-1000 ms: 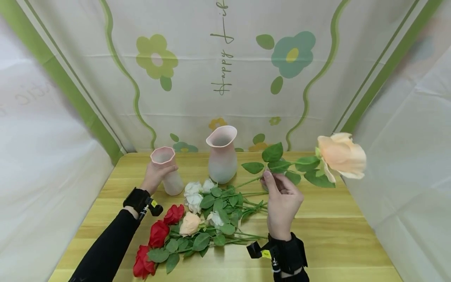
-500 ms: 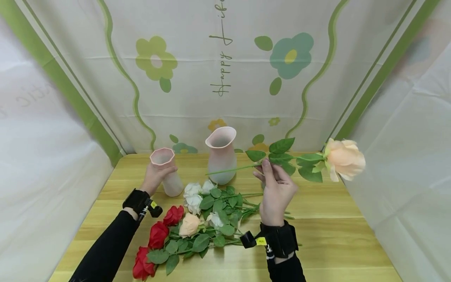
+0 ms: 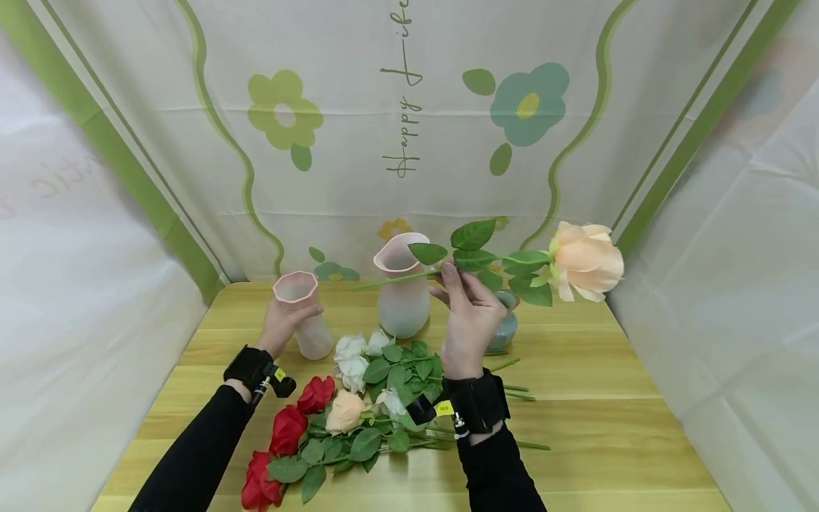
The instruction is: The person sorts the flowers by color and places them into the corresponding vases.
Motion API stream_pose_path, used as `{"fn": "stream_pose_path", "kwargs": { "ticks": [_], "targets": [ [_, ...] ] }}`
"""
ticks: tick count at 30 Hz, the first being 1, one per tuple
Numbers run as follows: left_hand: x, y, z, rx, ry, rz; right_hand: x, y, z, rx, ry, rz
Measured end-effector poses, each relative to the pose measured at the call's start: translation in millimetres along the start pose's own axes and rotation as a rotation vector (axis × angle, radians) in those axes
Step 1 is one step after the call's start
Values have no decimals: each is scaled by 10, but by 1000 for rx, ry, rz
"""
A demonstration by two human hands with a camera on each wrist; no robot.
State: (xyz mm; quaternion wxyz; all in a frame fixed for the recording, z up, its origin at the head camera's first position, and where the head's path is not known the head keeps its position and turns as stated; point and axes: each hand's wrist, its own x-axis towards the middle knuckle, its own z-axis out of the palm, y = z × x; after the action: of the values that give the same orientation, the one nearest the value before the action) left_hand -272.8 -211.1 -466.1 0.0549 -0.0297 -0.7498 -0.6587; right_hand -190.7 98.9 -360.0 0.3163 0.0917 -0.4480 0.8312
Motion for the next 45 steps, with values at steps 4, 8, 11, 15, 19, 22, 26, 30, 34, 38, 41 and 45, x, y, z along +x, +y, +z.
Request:
{"fn": "stream_pose_path", "kwargs": {
  "ticks": [4,8,11,15,19,22,26,30,34,38,41,45],
  "targets": [
    [-36,81,13,-9,-15,-11,-33,64,56,-6,-6,47],
    [3,20,19,-2,-12,-11,2,412,-28,39,-35,50],
    [55,-90,18,5,9,-6,53,658,-53,87,-82,37],
    [85,-194,15,1,32,21,-13,466,239,3,-133,52],
    [73,-199,10,-15,26,40,-103,290,531,-36,-144,82],
    [56,-192,7,-16,23,36,-71,756,427,-18,-185,41],
    [54,-199,6,-6,23,25,36,1792,99,-6,-253,-29],
    [76,-198,6,-22,14,19,-78,1346,428,-57,-294,1],
    [72,-123,19,-38,-12,20,-188,669,814,-100,-316,70],
    [13,27,32,-45,-42,41,-229,458,1007,-139,-393,121],
    [-22,86,39,-72,-49,63,-256,461,1100,-181,-495,138],
    [-34,45,31,-201,-113,101,-304,539,1173,-286,-615,130]
  ]
}}
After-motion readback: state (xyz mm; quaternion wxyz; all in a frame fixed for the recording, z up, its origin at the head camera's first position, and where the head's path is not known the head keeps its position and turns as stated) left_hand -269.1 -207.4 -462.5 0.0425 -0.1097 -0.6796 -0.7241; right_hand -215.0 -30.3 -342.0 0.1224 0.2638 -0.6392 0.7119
